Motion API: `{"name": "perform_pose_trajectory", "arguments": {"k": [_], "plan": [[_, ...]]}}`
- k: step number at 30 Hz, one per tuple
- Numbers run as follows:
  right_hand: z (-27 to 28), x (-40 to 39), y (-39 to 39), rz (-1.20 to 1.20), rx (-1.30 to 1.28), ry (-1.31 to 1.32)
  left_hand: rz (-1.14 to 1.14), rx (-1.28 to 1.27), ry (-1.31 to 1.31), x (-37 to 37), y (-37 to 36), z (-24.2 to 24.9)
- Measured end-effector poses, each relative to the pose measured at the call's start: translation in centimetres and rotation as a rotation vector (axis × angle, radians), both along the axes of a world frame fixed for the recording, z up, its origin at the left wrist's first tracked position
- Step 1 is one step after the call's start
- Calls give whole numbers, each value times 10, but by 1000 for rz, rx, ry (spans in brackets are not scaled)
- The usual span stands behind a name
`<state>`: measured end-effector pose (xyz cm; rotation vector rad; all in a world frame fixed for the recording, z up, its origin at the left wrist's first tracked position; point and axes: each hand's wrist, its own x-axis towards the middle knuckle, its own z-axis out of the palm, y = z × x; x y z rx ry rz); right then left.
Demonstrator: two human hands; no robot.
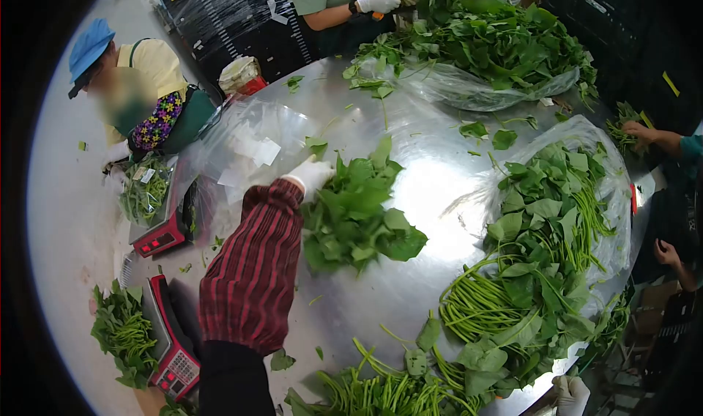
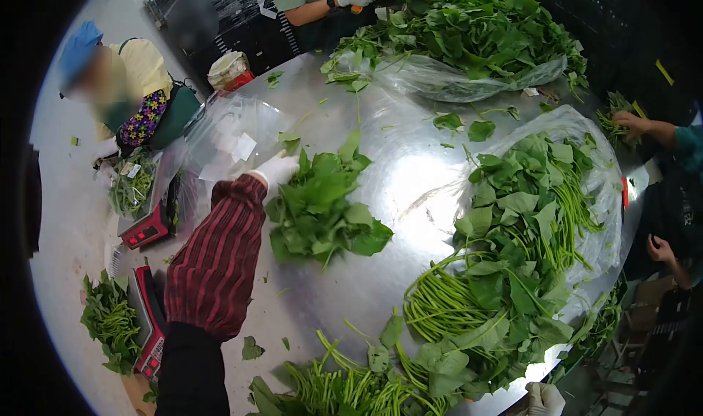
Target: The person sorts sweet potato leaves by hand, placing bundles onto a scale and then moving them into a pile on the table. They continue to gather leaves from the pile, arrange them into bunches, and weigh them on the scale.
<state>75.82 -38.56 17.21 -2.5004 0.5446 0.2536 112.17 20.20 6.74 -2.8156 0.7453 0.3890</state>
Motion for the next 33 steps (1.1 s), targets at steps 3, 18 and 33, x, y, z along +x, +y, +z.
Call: {"name": "perform_pose_trajectory", "arguments": {"k": [3,18,33], "plan": [[2,-4,-3,-45,12,24,27,-160,-31,-59,-27,13],[67,57,181,702,481,-235,1479,-2428,485,-368,-63,86],[60,-28,385,1365,362,-285,1366,-2697,153,-517,-97,83]]}}
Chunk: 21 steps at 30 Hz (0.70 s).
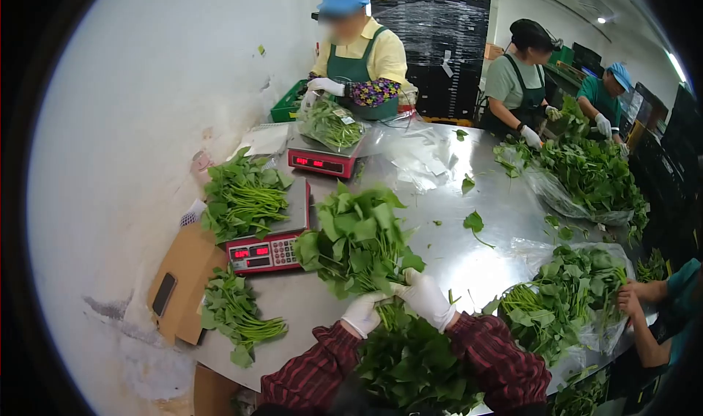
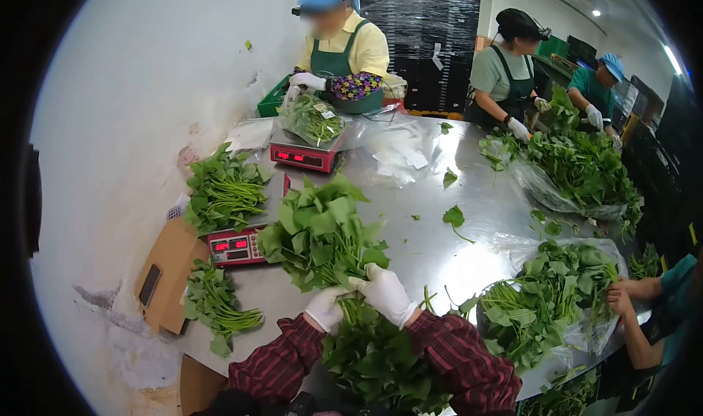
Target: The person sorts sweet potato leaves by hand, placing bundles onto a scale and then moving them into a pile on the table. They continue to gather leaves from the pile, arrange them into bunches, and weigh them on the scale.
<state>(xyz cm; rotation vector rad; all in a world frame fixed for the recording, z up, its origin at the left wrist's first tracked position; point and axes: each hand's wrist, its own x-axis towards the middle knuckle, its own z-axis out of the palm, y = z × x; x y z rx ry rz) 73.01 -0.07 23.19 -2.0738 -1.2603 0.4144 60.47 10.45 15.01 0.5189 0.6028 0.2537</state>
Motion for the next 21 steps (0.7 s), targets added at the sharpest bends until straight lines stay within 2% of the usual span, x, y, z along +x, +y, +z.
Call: {"name": "perform_pose_trajectory", "arguments": {"k": [2,3,6,8,10,11,14,16,18,19,20,21], "plan": [[14,-5,-1,33,60,719,-79,-30,-132,-13,4,20],[42,-12,-4,-6,11,827,-73,-112,-209,-17,9,23],[34,-13,-4,111,-159,715,8,-177,-280,-26,17,34],[37,-19,-9,159,-208,724,-19,-218,-318,-28,28,17],[41,-23,-12,182,-321,585,-32,-278,-350,-31,37,8],[54,-25,-14,179,-384,522,73,-283,-245,-32,35,11],[63,-2,-28,268,-266,408,133,-296,-202,-37,42,4],[89,30,-29,224,-416,260,95,-260,-217,-42,48,4],[57,97,-35,30,-411,30,64,-231,-225,-50,50,2],[39,133,-47,-69,-506,-309,59,-203,-229,-53,52,0],[50,134,-46,-171,-584,-654,54,-170,-237,-55,56,5],[52,128,-42,-167,-577,-663,61,-165,-245,-57,58,10]]}}
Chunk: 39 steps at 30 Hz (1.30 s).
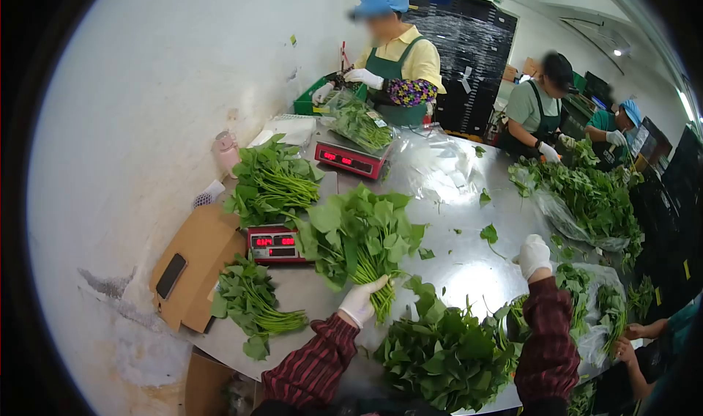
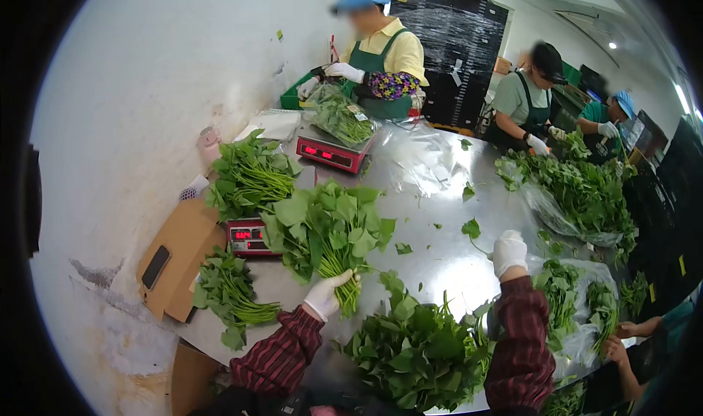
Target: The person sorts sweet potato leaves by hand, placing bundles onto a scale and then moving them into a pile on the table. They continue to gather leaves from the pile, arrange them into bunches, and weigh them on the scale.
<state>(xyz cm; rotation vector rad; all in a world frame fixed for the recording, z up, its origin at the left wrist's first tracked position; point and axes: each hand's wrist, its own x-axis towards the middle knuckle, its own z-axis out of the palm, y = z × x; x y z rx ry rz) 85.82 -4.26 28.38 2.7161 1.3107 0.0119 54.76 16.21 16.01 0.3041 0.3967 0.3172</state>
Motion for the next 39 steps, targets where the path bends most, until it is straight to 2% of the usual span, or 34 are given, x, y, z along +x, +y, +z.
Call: {"name": "perform_pose_trajectory", "arguments": {"k": [2,3,4,5,7,9,11,12,13,15,16,17,18,21,22,24,25,28,32,35,37,39], "plan": [[6,-31,14,99,528,0,31,202,76,-4,-3,11],[-21,-36,32,160,553,143,35,205,69,-3,-4,10],[-1,-81,51,195,586,479,34,249,96,-1,-6,8],[-2,-111,66,257,629,509,33,297,122,2,-6,9],[-10,-151,94,404,697,165,83,310,89,7,-13,19],[-20,-160,108,402,722,115,138,488,37,11,-14,17],[-40,-155,124,389,533,296,185,492,45,15,-11,22],[-24,-162,123,423,602,623,236,450,42,16,-9,24],[-5,-168,122,233,412,874,290,405,41,11,-5,25],[-11,-166,117,219,357,1050,286,327,-19,2,12,18],[-8,-161,108,189,363,1040,237,250,-78,3,18,13],[2,-161,104,318,232,1013,201,178,-134,6,22,17],[7,-162,105,461,97,985,270,132,-28,7,23,24],[-2,-156,101,498,44,1015,329,90,20,11,28,34],[-4,-153,102,494,45,1014,286,196,-12,10,33,25],[-8,-149,106,489,342,818,232,224,-13,12,32,22],[-8,-148,109,486,347,818,188,254,-13,12,31,21],[-2,-148,112,307,587,1137,187,322,15,16,15,34],[-6,-152,114,312,661,1180,204,465,-42,19,3,38],[-1,-155,112,182,646,1255,249,490,-43,21,-3,45],[4,-155,111,177,567,1060,265,443,-1,17,0,47],[3,-152,110,178,560,1059,283,395,39,12,6,49]]}}
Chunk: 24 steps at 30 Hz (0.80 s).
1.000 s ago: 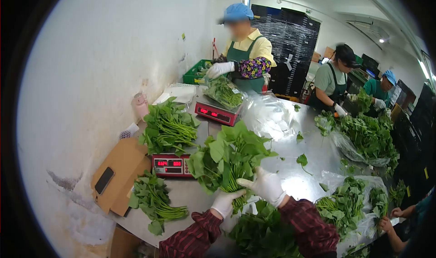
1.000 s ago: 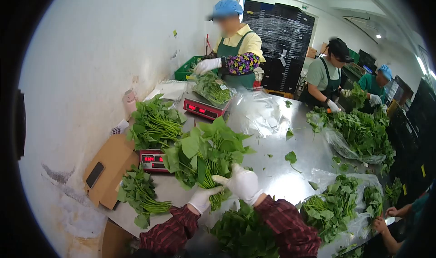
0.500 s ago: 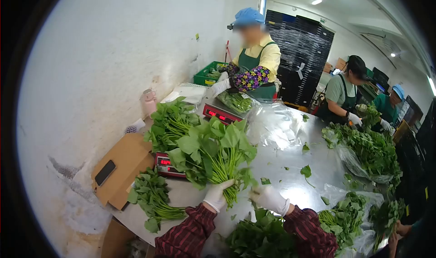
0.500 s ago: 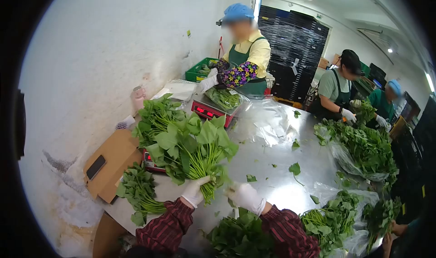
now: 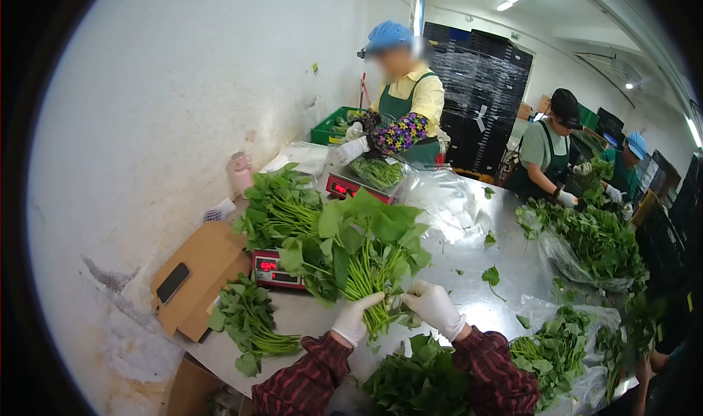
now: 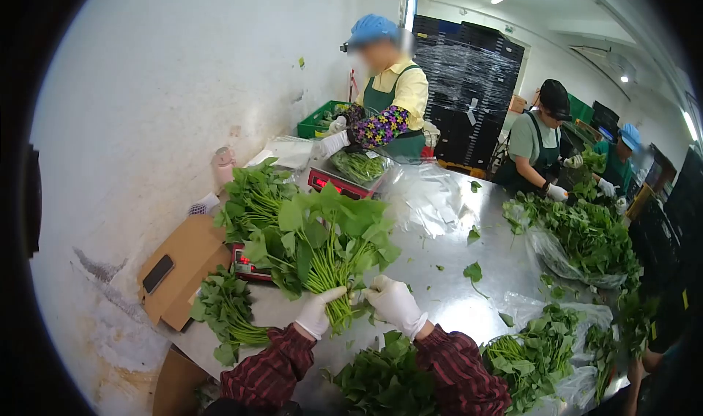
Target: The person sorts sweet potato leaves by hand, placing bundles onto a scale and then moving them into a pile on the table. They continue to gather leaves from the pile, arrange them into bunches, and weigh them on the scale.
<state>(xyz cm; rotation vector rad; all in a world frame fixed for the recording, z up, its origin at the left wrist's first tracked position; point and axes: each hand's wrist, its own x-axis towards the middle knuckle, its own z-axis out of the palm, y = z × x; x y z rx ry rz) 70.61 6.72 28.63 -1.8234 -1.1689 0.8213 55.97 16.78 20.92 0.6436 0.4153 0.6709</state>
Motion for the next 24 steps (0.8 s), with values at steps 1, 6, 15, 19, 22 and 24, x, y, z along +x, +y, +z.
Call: {"name": "perform_pose_trajectory", "arguments": {"k": [1,6,15,19,22,24], "plan": [[-2,2,1,0,-7,0,-42,-53,-17,-2,3,1],[-11,4,7,157,22,11,-140,-167,-20,-9,7,-4],[-40,-8,-7,371,330,-822,-33,-93,-52,-1,4,-6],[-31,-34,-15,219,235,-927,179,155,64,12,-7,-10],[-29,-39,-20,179,246,-947,190,179,93,18,-8,-13],[-26,-45,-27,187,196,-962,195,146,69,18,1,-15]]}}
